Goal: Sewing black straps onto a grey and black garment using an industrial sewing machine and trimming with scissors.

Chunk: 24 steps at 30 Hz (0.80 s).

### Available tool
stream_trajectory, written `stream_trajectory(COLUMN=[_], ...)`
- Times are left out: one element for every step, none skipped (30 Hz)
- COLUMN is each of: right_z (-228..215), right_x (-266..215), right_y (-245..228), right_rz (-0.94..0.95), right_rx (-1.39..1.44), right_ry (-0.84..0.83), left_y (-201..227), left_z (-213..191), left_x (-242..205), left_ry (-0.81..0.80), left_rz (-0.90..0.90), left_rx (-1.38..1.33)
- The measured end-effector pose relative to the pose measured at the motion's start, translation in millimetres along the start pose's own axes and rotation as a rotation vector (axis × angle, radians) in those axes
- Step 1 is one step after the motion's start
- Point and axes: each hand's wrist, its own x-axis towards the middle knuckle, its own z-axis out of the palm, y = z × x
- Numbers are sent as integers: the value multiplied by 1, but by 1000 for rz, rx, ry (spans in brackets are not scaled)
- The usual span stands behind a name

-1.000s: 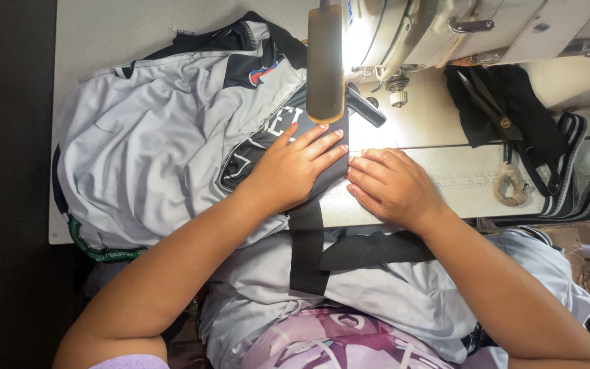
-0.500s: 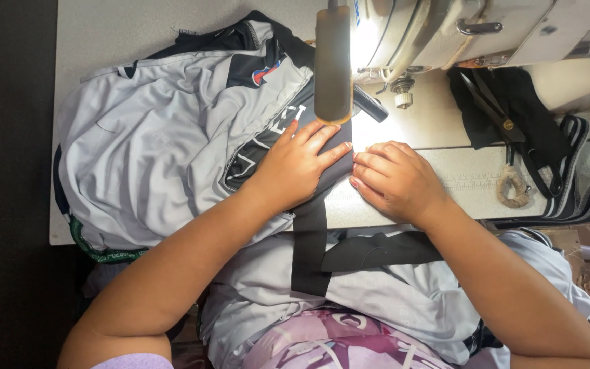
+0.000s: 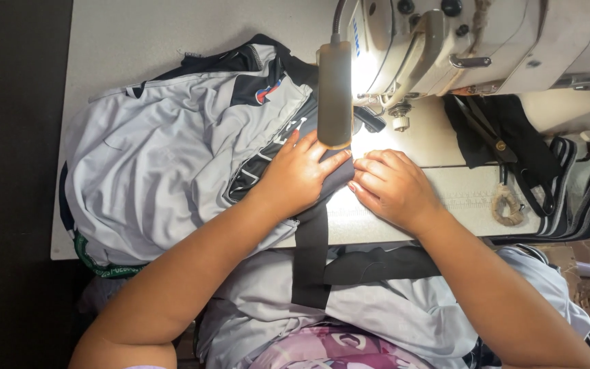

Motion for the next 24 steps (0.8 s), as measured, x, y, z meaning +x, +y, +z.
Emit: stream_trajectory(right_z=[1,1,2,3,3,2,2,3,4,3,3,3,4,5,5,5,5,4,4,4,4,4,5,5], right_x=[-1,-1,-1,0,1,0,-2,-2,-1,-1,-1,0,-1,-2,-3,-2,0,-1,-3,-2,-1,-2,-2,-4], right_y=[-1,-2,-3,-3,-3,-4,-5,-3,-2,-3,-4,-3,-2,-2,-1,-1,-1,-2,-5,-4,-4,-3,-2,-2], right_rz=[0,12,23,22,26,32,34,38,42,44,47,47,47,46,45,44,45,48,50,52,55,56,56,56], right_rx=[2,2,2,4,1,-2,1,-6,-13,-13,-13,-13,-14,-11,-8,-8,-14,-18,-16,-15,-14,-13,-16,-18], right_ry=[-1,7,16,15,25,33,30,39,48,46,47,52,53,53,53,54,58,56,52,52,52,51,49,44], left_y=[1,0,0,0,-1,0,2,0,-1,-1,0,-1,-1,-1,0,-1,-2,0,2,1,1,0,0,0], left_z=[-1,-1,-2,-2,-2,-2,0,1,2,1,1,1,1,1,0,-1,-2,-2,-2,-2,-3,-5,-7,-8], left_x=[0,0,1,1,2,2,1,2,3,3,3,3,3,4,4,5,6,5,2,3,5,5,6,5], left_ry=[-2,-5,-8,-9,11,28,25,29,33,32,33,35,36,37,39,39,31,18,15,2,-11,-11,-41,-72], left_rz=[-2,-1,-1,-3,-3,-2,-4,-7,-10,-9,-10,-10,-9,-12,-15,-15,-15,-16,-18,-19,-21,-20,-24,-29], left_rx=[-1,5,11,11,9,4,1,9,18,15,14,16,17,19,21,22,27,26,23,26,29,29,16,2])
